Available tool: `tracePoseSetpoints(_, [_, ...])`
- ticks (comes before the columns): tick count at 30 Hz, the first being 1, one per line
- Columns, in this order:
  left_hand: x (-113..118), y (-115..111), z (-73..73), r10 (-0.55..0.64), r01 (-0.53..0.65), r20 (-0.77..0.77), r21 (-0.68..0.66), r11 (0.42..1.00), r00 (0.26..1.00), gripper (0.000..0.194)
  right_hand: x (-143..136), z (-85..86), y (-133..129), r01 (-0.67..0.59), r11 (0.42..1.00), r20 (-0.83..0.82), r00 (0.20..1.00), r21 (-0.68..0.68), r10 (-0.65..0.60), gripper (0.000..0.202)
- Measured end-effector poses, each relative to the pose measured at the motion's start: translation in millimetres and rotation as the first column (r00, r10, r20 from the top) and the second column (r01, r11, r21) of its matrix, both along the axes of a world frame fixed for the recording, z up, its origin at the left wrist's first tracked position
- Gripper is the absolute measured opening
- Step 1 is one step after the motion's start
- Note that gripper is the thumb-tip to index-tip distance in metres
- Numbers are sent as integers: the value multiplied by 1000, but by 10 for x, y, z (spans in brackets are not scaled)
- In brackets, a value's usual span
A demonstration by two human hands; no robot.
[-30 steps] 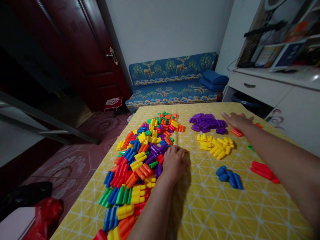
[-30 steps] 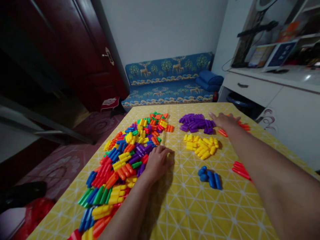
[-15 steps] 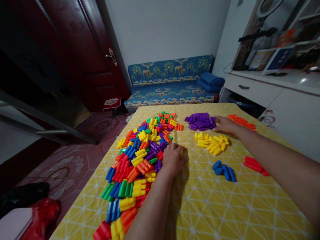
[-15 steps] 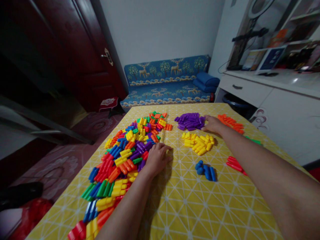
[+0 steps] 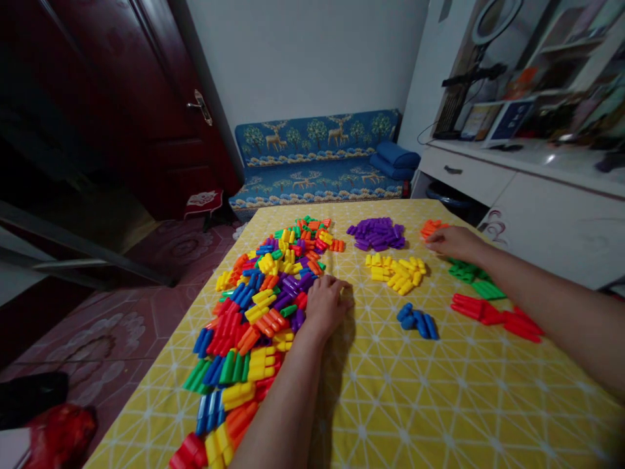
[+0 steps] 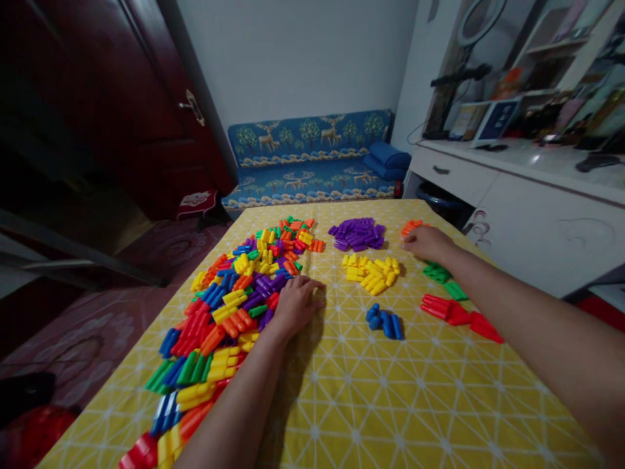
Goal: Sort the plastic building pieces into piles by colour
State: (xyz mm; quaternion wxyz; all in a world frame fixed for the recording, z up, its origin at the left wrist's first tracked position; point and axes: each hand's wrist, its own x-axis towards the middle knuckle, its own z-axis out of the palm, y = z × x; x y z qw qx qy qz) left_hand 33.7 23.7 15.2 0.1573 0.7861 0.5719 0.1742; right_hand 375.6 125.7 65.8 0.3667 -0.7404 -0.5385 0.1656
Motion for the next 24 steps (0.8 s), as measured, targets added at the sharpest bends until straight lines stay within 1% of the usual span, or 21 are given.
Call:
tracePoseSetpoints(3, [0, 1, -13, 3, -3, 6, 14, 1000, 1000, 34, -19, -54, -465, -88, 992, 156, 983, -88, 100, 11])
tracePoseSetpoints(5, [3, -1, -11, 1, -1, 7, 16, 1000, 1000, 34, 0, -177, -826, -164, 979, 284, 939, -118, 192, 5])
tracePoseSetpoints(7, [7, -1, -2, 1, -1, 5, 8, 1000, 1000, 34, 59, -344, -1146, -269, 957, 400, 870, -108, 290, 11])
tracePoseSetpoints(8, [9, -1, 2, 3, -3, 2, 5, 1000, 1000, 35, 103, -429, -1276, -305, 948, 440, 842, -85, 311, 14])
tracePoseSetpoints(10, [12, -1, 8, 9, -9, -5, -4, 1000, 1000, 36, 206, -577, -1472, -321, 947, 463, 836, -27, 296, 18])
tracePoseSetpoints(12, [13, -2, 8, 12, -12, -7, -1, 1000, 1000, 36, 314, -681, -1612, -289, 957, 426, 869, 29, 250, 18])
tracePoseSetpoints(15, [12, -8, 5, 8, -8, -6, 10, 1000, 1000, 36, 448, -764, -1799, -257, 961, 362, 909, 101, 205, 13])
tracePoseSetpoints(19, [13, -13, 7, 8, -8, -8, 4, 1000, 1000, 34, 529, -774, -1997, -279, 943, 391, 900, 184, 190, 11])
tracePoseSetpoints(22, [16, -9, 7, 9, -9, -9, 3, 1000, 1000, 35, 518, -694, -1946, -265, 940, 453, 880, 213, 146, 14])
tracePoseSetpoints(24, [18, -5, 6, 8, -8, -13, 3, 1000, 1000, 36, 501, -624, -1792, -231, 959, 471, 872, 161, 131, 19])
